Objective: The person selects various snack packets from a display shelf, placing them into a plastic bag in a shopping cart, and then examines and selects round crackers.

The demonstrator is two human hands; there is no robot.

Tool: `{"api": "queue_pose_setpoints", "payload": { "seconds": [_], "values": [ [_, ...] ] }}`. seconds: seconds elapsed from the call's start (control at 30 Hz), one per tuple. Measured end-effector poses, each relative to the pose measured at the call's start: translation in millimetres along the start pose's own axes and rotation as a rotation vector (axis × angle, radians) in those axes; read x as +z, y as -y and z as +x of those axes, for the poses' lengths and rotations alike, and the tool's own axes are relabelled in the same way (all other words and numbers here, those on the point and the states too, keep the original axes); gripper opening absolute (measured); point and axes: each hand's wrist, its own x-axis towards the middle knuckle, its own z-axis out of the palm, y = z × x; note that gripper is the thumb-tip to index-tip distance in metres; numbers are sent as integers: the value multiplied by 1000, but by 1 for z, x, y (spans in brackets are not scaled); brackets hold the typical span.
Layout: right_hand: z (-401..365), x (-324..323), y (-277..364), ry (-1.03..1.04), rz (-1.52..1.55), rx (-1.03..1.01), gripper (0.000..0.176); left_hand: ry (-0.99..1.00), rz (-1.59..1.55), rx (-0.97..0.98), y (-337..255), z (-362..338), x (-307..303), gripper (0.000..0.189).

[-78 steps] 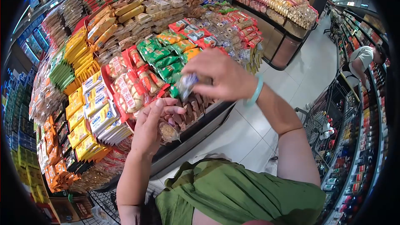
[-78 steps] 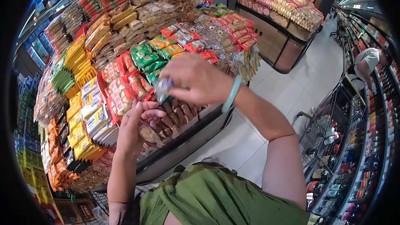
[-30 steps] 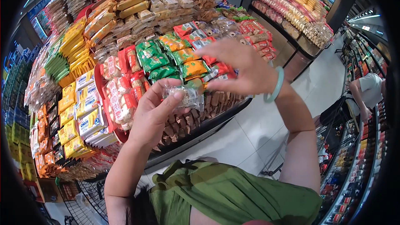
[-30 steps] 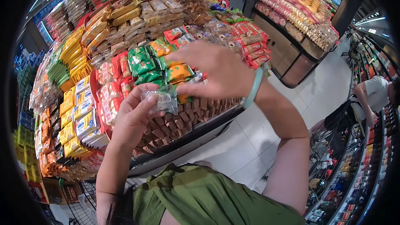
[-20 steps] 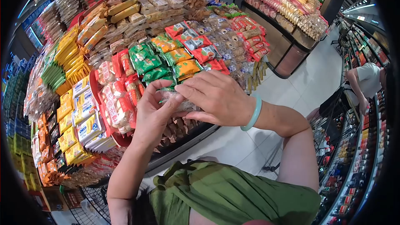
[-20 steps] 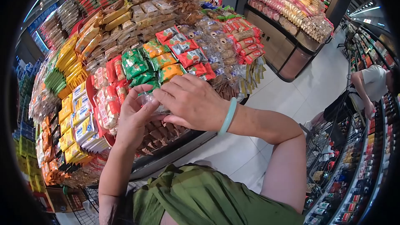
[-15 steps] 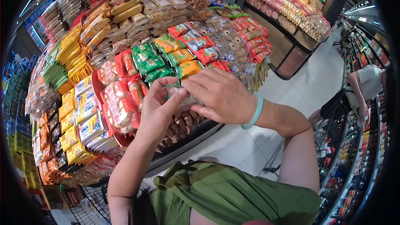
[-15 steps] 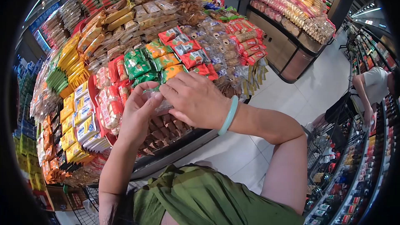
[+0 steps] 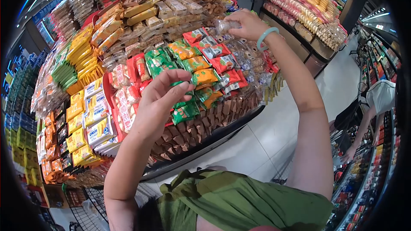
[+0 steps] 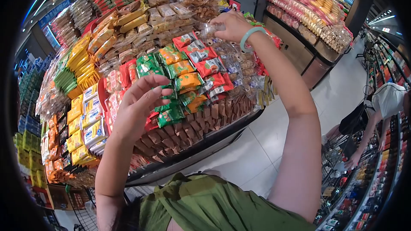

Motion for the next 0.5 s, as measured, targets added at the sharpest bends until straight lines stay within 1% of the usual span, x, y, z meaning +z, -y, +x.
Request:
{"api": "queue_pose_setpoints", "payload": {
  "seconds": [0.07, 0.1, 0.23, 0.43, 0.5],
  "values": [
    [11, 8, -10, 138, -113, 115, 42, -3, -34, -29, -1, -7, -1, 25],
    [15, 14, -13, 154, -124, 131, 42, 3, -32, -43, -1, -11, -2, 26],
    [26, 28, -22, 207, -155, 123, 43, 12, -56, -105, -4, -27, -6, 25],
    [36, 36, -21, 306, -150, 129, 44, -8, -79, -96, -3, -44, -9, 21],
    [37, 36, -15, 374, -198, 201, 42, 5, -83, -101, 0, -47, -13, 20]
  ]
}}
